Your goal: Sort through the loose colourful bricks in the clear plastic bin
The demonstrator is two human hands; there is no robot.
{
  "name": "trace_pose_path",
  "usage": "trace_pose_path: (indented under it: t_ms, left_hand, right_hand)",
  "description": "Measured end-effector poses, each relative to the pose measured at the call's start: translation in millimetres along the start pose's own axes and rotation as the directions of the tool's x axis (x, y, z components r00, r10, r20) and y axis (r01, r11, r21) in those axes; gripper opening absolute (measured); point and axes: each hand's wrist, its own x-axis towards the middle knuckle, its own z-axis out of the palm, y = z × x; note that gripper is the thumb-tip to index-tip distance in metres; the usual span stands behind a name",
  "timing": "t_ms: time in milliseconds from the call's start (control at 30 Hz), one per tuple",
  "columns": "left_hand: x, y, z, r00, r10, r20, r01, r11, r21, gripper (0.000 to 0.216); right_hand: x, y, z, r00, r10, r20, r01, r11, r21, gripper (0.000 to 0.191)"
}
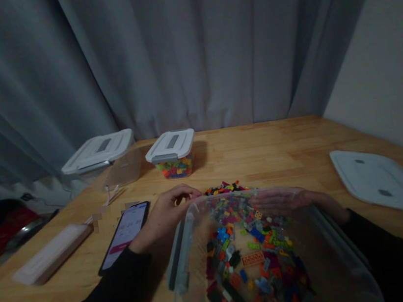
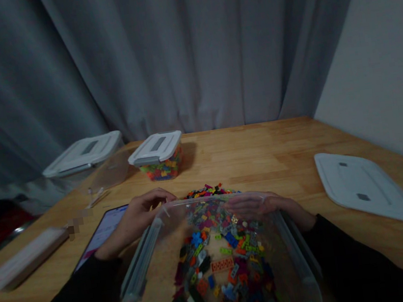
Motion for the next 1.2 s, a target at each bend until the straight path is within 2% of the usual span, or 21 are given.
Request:
trace_pose_path:
  t_ms: [133, 333, 600, 800, 867, 1000, 1067, 1200]
  left_hand:
    - [0, 5, -1, 0.994, -0.091, -0.065, 0.085, 0.992, -0.092, 0.026]
    - [-1, 12, -1, 0.98, -0.173, -0.095, 0.147, 0.961, -0.233, 0.022]
    - [-1, 10, -4, 0.986, -0.14, -0.092, 0.105, 0.944, -0.313, 0.021]
    - [-2, 5, -4, 0.99, -0.122, -0.075, 0.086, 0.924, -0.374, 0.022]
    - [-2, 5, -4, 0.99, -0.123, -0.07, 0.087, 0.921, -0.379, 0.021]
    - [-1, 5, -4, 0.99, -0.126, -0.061, 0.098, 0.936, -0.337, 0.022]
    - [1, 3, -4, 0.99, -0.138, -0.018, 0.129, 0.961, -0.246, 0.023]
    - [-1, -2, -4, 0.97, -0.133, 0.201, 0.133, 0.991, 0.016, 0.025]
  right_hand:
    - [-3, 0, 1, 1.0, -0.01, 0.007, 0.01, 1.0, -0.003, 0.064]
    - [-6, 3, 2, 0.998, -0.057, 0.04, 0.056, 0.998, 0.017, 0.063]
    - [-3, 5, -9, 0.999, -0.01, 0.053, 0.011, 1.0, -0.02, 0.066]
    - [-6, 5, -1, 0.999, -0.025, -0.032, 0.025, 0.999, -0.026, 0.066]
    - [-7, 5, 1, 0.999, -0.043, -0.021, 0.042, 0.999, -0.021, 0.064]
    - [-6, 4, -1, 0.996, -0.065, 0.063, 0.066, 0.998, -0.006, 0.061]
    - [-5, 4, -3, 0.997, -0.048, 0.064, 0.049, 0.999, -0.016, 0.063]
    - [-4, 6, -7, 0.997, -0.042, 0.066, 0.043, 0.999, -0.018, 0.066]
